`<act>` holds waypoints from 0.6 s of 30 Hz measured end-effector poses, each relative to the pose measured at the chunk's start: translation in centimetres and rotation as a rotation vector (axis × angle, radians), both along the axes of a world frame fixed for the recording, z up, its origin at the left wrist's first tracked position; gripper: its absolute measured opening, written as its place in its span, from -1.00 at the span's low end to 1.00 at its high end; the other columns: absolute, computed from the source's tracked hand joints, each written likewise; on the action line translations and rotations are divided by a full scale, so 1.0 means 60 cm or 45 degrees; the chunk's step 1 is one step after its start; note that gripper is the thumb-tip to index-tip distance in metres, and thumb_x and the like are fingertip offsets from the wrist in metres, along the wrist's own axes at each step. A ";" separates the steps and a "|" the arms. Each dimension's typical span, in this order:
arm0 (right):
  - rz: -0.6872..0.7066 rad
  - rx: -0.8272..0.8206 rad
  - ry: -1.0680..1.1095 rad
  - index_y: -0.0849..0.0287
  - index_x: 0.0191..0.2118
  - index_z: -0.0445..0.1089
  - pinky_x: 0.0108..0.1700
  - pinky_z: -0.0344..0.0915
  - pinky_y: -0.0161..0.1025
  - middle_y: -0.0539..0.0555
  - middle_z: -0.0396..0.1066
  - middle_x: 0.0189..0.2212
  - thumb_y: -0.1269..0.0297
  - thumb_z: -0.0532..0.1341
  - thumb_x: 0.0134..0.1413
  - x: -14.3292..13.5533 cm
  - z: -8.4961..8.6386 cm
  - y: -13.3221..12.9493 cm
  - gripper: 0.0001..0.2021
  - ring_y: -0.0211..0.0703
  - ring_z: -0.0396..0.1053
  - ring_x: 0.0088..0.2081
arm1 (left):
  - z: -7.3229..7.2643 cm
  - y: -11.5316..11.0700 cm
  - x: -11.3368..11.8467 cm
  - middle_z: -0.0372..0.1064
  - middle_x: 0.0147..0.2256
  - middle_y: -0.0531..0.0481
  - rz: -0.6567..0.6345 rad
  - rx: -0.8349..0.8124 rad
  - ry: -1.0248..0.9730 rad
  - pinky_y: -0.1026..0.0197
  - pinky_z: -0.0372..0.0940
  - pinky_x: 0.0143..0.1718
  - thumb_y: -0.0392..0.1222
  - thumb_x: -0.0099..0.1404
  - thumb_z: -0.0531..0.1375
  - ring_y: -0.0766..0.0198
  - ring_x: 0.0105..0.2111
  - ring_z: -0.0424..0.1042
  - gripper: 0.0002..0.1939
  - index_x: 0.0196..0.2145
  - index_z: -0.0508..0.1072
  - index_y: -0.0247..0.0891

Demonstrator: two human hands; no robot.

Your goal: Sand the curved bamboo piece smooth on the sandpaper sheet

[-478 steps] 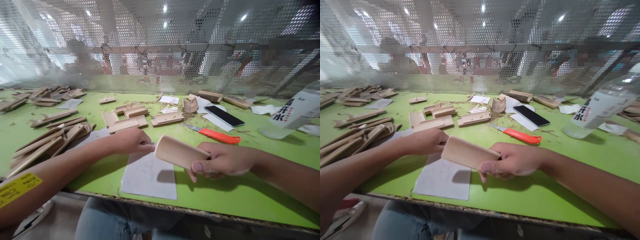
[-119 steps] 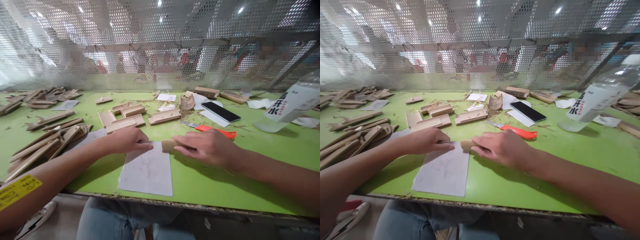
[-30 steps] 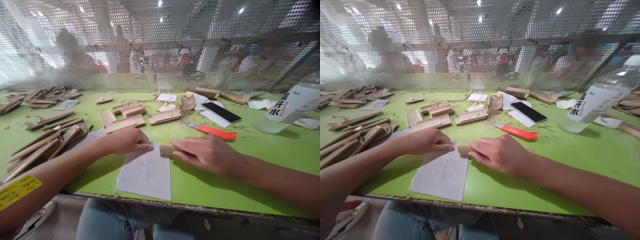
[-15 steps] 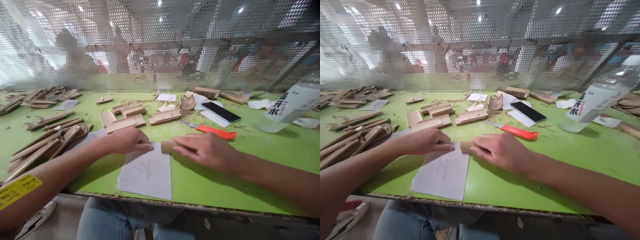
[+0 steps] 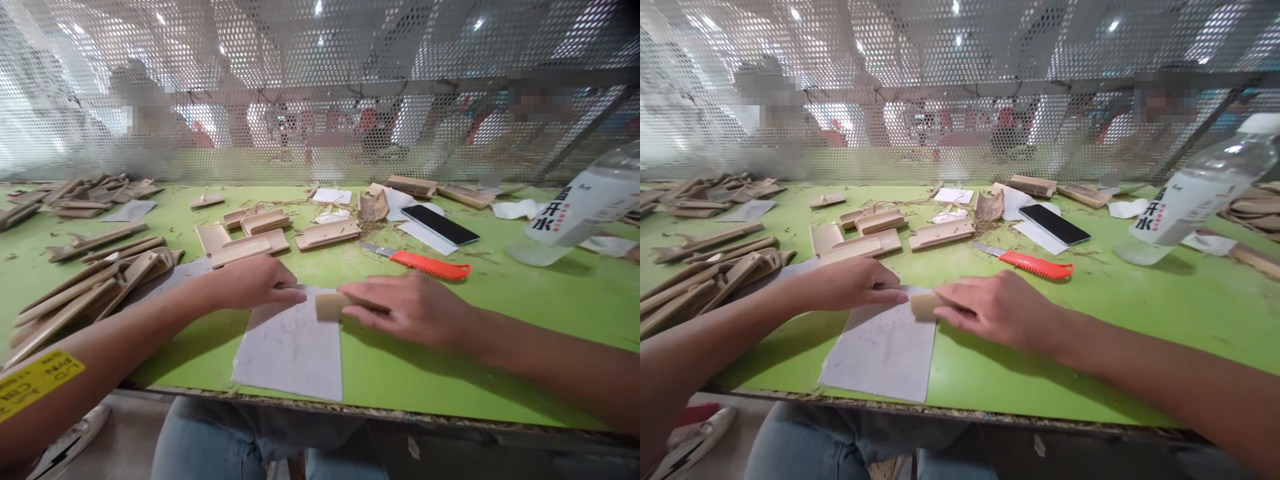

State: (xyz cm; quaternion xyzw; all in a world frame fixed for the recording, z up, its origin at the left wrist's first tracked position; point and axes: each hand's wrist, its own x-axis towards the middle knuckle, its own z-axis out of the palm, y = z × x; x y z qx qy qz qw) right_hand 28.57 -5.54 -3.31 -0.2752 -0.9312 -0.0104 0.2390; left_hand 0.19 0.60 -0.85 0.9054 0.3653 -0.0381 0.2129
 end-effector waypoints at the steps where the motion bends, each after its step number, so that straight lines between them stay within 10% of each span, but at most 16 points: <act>1: -0.045 0.020 0.003 0.19 -0.07 0.54 -0.40 0.22 -0.24 0.09 0.61 -0.34 0.17 0.12 0.47 0.000 0.000 0.001 -0.72 -0.18 0.50 -0.39 | 0.000 0.000 0.000 0.13 -0.61 0.11 0.001 0.004 0.004 0.19 -0.13 -0.51 0.22 0.43 0.07 0.37 -0.59 0.08 -0.46 -0.55 0.28 -0.23; 18: -0.013 -0.229 -0.009 0.17 0.05 0.54 -0.28 0.37 -0.25 0.12 0.65 -0.18 0.15 0.18 0.42 0.001 0.007 0.000 -0.71 -0.09 0.59 -0.26 | -0.001 -0.001 0.001 0.22 -0.59 0.09 -0.002 0.017 0.008 0.18 -0.11 -0.50 0.20 0.44 0.06 0.36 -0.59 0.10 -0.47 -0.53 0.35 -0.24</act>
